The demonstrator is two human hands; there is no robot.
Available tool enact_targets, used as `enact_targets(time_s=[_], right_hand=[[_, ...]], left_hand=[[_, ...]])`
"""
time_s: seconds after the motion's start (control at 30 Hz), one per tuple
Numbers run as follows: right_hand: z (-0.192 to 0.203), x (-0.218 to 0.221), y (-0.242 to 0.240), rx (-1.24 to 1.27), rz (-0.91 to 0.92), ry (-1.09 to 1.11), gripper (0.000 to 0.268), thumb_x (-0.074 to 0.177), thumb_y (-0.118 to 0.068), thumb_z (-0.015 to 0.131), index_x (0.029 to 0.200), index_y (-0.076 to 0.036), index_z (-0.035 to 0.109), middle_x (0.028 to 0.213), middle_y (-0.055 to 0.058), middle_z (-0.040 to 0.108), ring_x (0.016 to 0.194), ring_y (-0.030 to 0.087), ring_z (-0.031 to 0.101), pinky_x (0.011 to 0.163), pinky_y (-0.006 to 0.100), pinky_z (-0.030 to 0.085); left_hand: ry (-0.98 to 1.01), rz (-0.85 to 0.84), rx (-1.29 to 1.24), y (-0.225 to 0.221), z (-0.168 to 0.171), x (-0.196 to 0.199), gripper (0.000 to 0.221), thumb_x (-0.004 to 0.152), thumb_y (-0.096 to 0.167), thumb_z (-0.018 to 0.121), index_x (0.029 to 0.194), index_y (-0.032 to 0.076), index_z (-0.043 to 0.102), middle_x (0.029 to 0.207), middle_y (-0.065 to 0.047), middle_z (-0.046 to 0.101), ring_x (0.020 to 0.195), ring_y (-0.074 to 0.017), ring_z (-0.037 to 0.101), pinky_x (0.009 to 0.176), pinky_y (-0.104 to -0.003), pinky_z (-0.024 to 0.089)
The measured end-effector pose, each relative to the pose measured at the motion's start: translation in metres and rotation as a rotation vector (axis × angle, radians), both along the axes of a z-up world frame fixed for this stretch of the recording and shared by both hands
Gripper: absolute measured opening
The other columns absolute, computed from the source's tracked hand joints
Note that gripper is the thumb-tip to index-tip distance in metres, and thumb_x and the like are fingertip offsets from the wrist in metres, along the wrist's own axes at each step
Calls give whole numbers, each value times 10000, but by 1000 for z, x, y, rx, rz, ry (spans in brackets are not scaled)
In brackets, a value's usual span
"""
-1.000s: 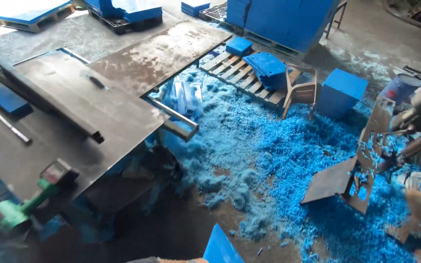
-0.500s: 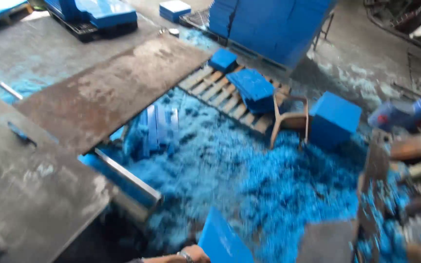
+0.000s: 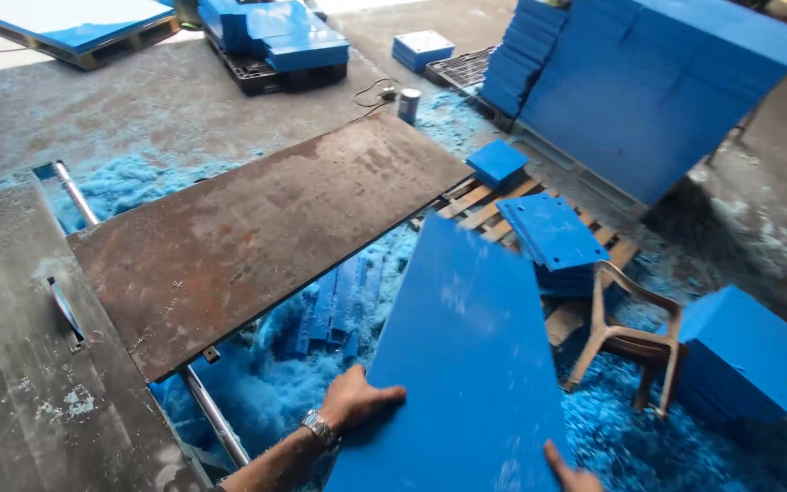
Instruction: Cutting blue panels using a table saw.
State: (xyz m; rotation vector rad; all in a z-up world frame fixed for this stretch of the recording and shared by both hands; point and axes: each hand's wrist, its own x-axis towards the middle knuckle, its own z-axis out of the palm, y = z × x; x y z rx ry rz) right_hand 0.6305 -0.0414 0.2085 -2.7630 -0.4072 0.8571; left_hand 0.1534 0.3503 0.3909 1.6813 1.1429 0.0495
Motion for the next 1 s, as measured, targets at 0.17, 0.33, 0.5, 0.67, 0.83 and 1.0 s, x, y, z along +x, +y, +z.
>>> enact_targets(time_s=[0.17, 0.33, 0.5, 0.67, 0.83, 1.0], right_hand=[[116, 29, 207, 389, -265, 374, 880, 726, -647, 768, 1109, 144, 748, 1020, 303, 809, 861, 436, 773, 759, 539, 626], [162, 50, 348, 248, -43, 353, 939, 781, -674, 738, 1138, 194, 761, 996, 304, 786, 776, 387, 744, 709, 495, 596], [47, 180, 424, 252, 74, 366, 906, 768, -641, 768, 1224, 136, 672, 1084, 236, 757, 920, 333, 721, 841, 478, 565], [66, 191, 463, 51, -77, 361, 970, 844, -674, 721, 1246, 208, 691, 1067, 352, 760, 917, 472, 725, 854, 616, 585], [-7, 200, 521, 199, -119, 570, 796, 841, -618, 706, 1305, 25, 647, 1113, 216, 747, 966, 362, 706, 860, 536, 552], [-67, 142, 580, 443, -158, 668, 645, 1004, -510, 646, 1364, 24, 623, 1227, 192, 696, 985, 321, 662, 886, 492, 542]], left_hand=[[-224, 309, -130, 77, 18, 48, 766, 570, 587, 904, 1004, -11, 699, 859, -132, 789, 703, -234, 725, 648, -364, 587], [-279, 446, -100, 140, -3, 89, 772, 641, 556, 900, 1063, -71, 745, 974, -152, 805, 827, -206, 774, 687, -299, 610], [-387, 607, -311, 156, -26, 108, 758, 754, 544, 818, 1231, -22, 658, 1175, -203, 719, 955, -251, 708, 832, -398, 561], [-1013, 771, -765, 30, -223, 76, 542, 993, 478, 540, 1386, 109, 487, 1297, -21, 520, 1113, -117, 504, 923, -274, 431], [-838, 1185, -152, -22, -307, 71, 649, 876, 166, 651, 1463, -28, 453, 1471, -222, 562, 1337, -341, 545, 1109, -467, 443], [-1188, 1429, -512, 3, -217, 108, 640, 850, 143, 639, 1448, -13, 475, 1452, -227, 580, 1315, -351, 549, 1115, -501, 441]])
